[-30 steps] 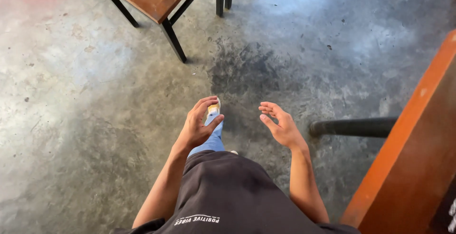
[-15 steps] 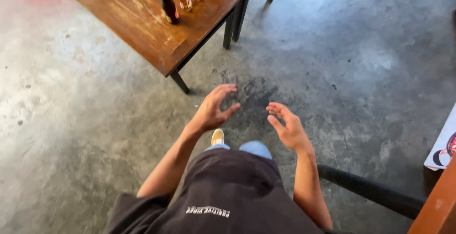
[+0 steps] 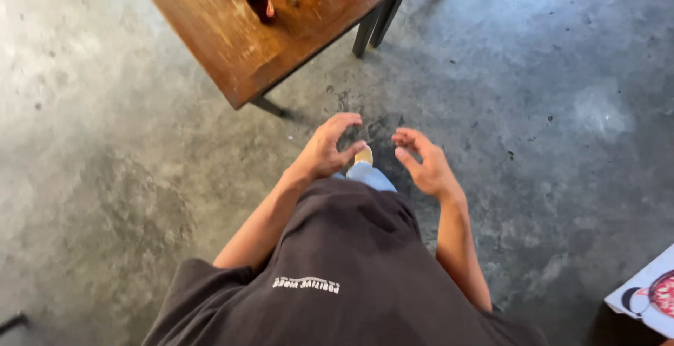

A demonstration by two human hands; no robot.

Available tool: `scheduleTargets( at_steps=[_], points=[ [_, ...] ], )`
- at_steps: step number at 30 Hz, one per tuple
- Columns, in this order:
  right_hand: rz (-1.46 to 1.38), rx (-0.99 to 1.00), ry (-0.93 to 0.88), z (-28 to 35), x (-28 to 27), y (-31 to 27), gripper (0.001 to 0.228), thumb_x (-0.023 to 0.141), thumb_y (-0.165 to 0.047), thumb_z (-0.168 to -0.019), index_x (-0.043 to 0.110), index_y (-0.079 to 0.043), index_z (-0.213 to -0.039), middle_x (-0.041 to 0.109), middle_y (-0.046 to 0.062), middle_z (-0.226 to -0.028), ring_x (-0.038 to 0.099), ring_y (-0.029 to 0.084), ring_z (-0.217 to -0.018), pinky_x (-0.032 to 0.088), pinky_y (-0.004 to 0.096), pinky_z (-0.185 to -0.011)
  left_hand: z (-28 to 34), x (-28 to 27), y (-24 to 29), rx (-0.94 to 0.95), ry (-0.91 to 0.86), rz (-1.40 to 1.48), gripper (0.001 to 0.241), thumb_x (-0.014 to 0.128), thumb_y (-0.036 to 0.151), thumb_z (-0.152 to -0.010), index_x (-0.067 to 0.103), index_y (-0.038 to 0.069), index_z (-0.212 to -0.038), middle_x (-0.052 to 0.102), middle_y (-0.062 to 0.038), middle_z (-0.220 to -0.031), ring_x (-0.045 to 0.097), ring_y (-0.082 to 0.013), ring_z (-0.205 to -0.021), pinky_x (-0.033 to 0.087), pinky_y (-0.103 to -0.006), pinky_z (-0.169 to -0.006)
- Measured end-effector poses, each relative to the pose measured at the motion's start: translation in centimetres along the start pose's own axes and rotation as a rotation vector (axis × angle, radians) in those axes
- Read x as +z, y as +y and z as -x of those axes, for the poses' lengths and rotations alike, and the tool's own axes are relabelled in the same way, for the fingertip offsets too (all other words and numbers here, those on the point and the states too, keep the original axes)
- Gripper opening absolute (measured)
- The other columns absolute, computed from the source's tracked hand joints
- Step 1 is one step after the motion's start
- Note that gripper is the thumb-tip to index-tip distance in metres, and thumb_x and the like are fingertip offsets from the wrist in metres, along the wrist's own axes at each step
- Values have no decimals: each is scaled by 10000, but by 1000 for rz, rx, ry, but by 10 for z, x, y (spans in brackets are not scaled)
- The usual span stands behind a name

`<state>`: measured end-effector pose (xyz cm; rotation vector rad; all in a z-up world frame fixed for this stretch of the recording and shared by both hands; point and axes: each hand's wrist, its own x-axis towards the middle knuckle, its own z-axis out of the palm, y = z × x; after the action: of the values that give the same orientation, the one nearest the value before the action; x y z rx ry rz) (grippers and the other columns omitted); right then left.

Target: Cleaning the bar counter and organizing various beverage bottles and cans.

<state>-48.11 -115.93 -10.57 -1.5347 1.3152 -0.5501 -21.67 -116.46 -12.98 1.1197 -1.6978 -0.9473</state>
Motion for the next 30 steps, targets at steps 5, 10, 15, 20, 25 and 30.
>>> scheduleTargets(
  at_steps=[5, 10, 15, 20, 25, 30],
  points=[
    [48, -123, -104, -71, -53, 6, 385, 674, -159, -1009, 610, -42, -1370, 723, 155, -1223, 683, 284, -1179, 502, 413, -1022, -44, -10, -1, -66, 104, -50, 400, 803, 209, -917, 653, 16, -1234, 671, -181, -1248, 665, -383, -1178, 534, -481, -1005],
    [41, -140, -172, -131, -58, -16, 379, 673, -123, -1006, 608, -17, -1364, 725, 185, -1214, 683, 329, -1182, 502, 450, -1032, -67, -37, -31, -116, 233, -116, 387, 804, 203, -923, 649, 10, -1220, 668, -181, -1248, 666, -377, -1176, 537, -469, -1000],
    [43, -128, -259, -198, -23, -41, 390, 673, -153, -1007, 599, -21, -1366, 723, 194, -1203, 682, 354, -1182, 509, 468, -1027, -92, -86, -88, -178, 359, -157, 364, 804, 187, -900, 662, 32, -1198, 682, -159, -1224, 675, -371, -1157, 541, -492, -988],
    [40, -76, -319, -279, 39, -63, 405, 683, -150, -989, 597, -27, -1365, 715, 220, -1230, 673, 393, -1190, 500, 516, -1024, -118, -157, -152, -294, 506, -173, 383, 772, 13, -815, 685, 71, -1184, 710, -128, -1152, 695, -319, -1116, 555, -473, -957],
    [17, -41, -219, -360, 121, -48, 549, 762, -174, -924, 559, -62, -1421, 680, 184, -1310, 658, 354, -1220, 523, 462, -1010, -149, -225, -237, -440, 519, -20, 394, 554, -76, -819, 682, 47, -1170, 718, -130, -1130, 704, -300, -1091, 559, -520, -954],
    [11, 48, -36, -416, 200, -61, 730, 802, -165, -876, 474, -75, -1523, 585, 249, -1427, 619, 429, -1253, 536, 518, -1018, -218, -286, -336, -309, 282, -63, 368, 605, -102, -853, 704, 64, -1166, 719, -129, -1089, 716, -281, -1044, 595, -425, -877]
  ],
)
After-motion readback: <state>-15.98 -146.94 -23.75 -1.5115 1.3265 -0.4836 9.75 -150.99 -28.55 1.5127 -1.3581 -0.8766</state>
